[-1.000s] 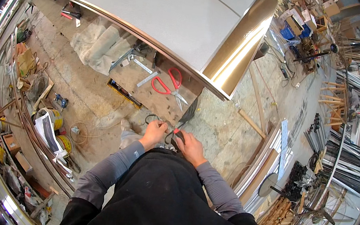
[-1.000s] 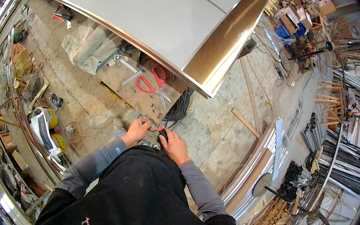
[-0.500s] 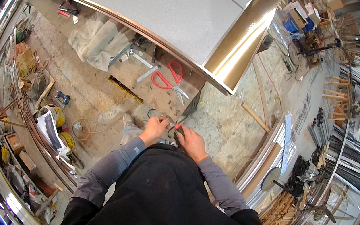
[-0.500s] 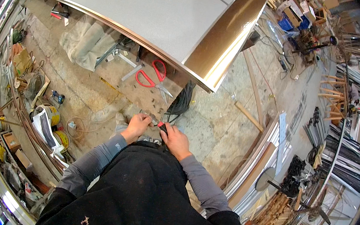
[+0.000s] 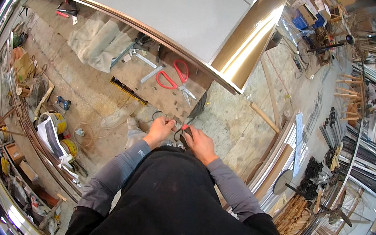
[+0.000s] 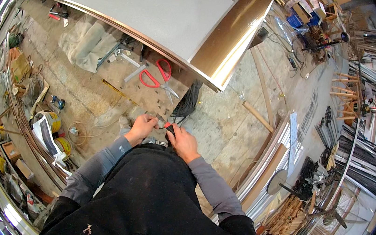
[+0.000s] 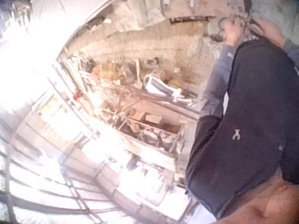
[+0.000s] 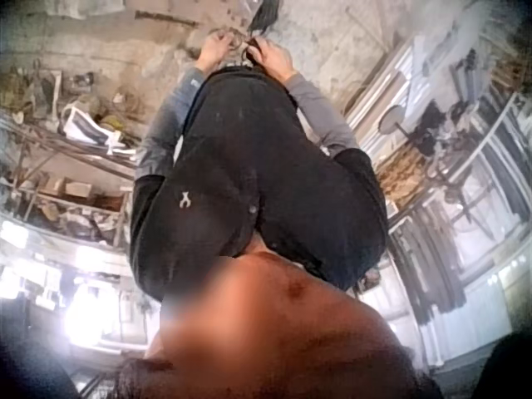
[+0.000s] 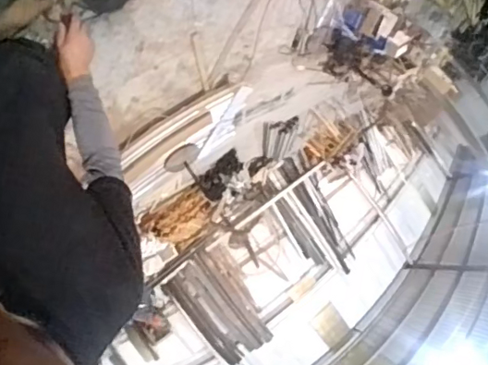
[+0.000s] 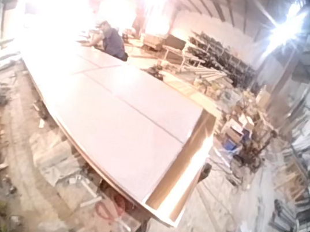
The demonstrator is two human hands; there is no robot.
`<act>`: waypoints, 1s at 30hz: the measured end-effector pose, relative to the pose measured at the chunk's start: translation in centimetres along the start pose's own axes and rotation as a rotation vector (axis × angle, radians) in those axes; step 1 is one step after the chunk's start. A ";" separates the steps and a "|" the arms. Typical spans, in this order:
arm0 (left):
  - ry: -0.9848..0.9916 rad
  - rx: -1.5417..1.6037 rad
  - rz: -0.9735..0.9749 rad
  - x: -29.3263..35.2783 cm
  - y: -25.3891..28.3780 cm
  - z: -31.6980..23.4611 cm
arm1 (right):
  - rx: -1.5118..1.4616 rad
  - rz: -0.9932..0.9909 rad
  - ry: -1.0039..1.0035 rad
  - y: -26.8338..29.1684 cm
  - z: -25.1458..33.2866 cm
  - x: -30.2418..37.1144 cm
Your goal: The person uses a cordless drill to fasten screws into a large white panel, then walks to retrieve a black cable. They strip the cable ends with a utility knife and insert the wires into a slot along the panel's edge.
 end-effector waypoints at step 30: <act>-0.020 -0.003 0.010 0.2 0.1 -0.5 | 0.019 -0.029 0.070 -0.3 0.0 -0.1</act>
Point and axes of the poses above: each hand's wrist, its own x-axis away from the middle knuckle, its own y-axis out of the back of the hand, z = x × y, the point moved 10 cm from there along -x, towards the middle knuckle, and after that the axes turned 10 degrees about -x, right-handed, at the moved point
